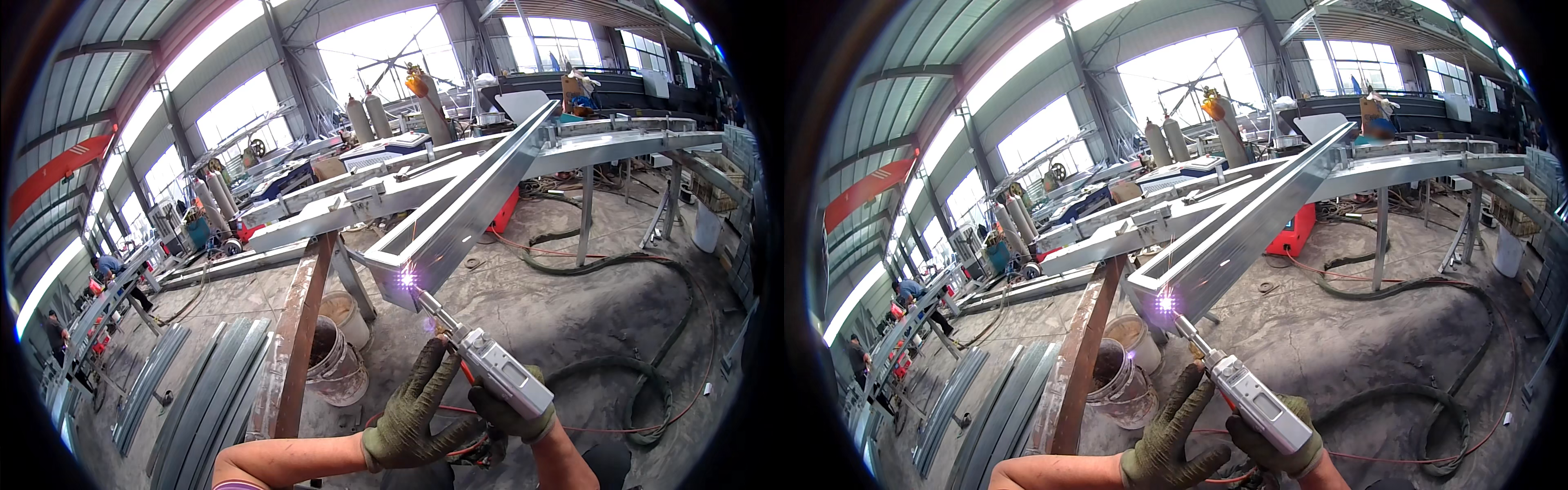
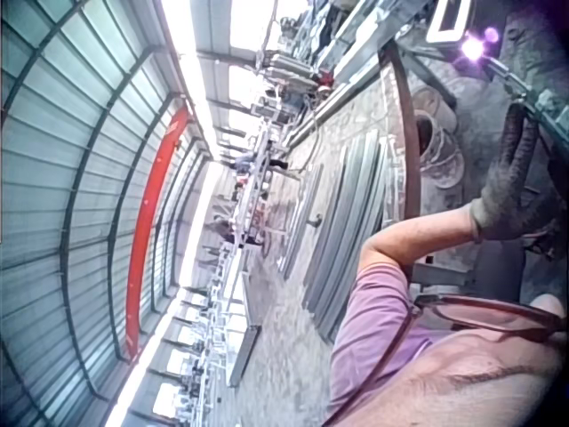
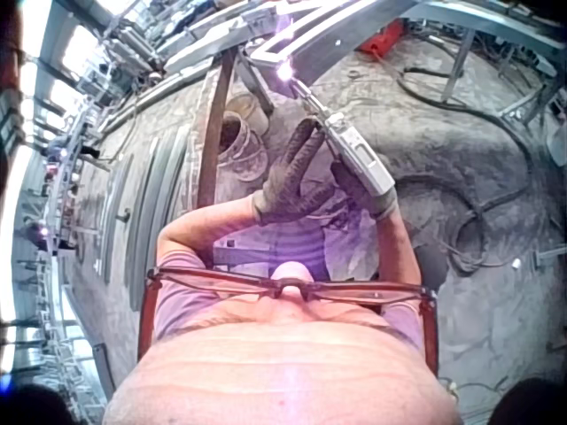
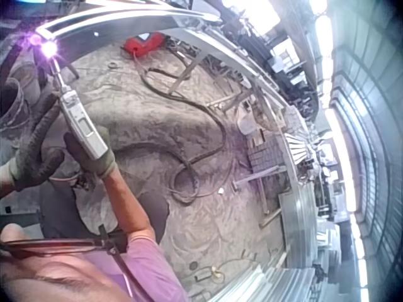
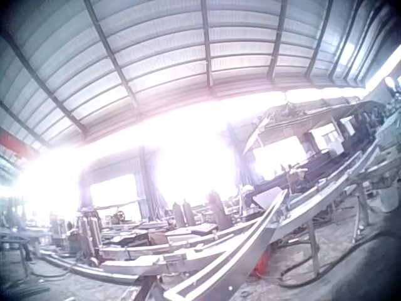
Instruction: The person welds a rectangular metal frame using a handheld welding torch, creating bright sparks at the joints. They reposition the frame on a workbench and continue welding along the seams to join the metal pieces.
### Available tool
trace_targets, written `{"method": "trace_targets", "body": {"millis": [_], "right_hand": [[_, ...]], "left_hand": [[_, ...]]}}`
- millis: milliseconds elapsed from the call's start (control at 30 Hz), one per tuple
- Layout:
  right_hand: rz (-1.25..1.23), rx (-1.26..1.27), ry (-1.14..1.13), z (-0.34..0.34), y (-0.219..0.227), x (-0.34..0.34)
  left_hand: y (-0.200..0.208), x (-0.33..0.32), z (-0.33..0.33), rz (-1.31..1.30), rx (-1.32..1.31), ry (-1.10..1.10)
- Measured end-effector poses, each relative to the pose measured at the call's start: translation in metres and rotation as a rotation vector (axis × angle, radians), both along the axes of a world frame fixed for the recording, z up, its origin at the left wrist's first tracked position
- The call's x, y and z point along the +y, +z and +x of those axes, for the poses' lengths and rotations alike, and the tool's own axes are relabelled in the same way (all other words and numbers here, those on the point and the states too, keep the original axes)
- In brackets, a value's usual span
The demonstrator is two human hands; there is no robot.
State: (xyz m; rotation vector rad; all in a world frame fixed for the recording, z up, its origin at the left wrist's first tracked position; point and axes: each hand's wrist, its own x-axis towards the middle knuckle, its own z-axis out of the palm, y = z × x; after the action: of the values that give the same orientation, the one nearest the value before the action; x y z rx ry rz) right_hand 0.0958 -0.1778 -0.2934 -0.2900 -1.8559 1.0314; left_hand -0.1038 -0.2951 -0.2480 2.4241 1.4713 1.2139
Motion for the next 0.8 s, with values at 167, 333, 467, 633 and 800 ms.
{"method": "trace_targets", "body": {"millis": [167,333,467,633,800], "right_hand": [[0.044,0.020,-0.006,-0.001,-0.003,0.002],[0.099,0.013,-0.013,-0.001,-0.004,0.004],[0.091,0.017,-0.026,-0.003,-0.003,0.002],[0.089,-0.003,-0.033,-0.002,-0.001,0.001],[-0.049,-0.020,0.016,0.001,-0.002,-0.002]], "left_hand": [[0.002,0.000,0.002,0.027,-0.005,-0.005],[-0.002,-0.001,0.001,0.014,0.014,0.016],[-0.002,-0.001,0.000,-0.002,0.009,0.014],[0.003,-0.002,0.002,-0.030,0.006,0.022],[-0.008,-0.002,0.000,0.002,0.016,0.025]]}}
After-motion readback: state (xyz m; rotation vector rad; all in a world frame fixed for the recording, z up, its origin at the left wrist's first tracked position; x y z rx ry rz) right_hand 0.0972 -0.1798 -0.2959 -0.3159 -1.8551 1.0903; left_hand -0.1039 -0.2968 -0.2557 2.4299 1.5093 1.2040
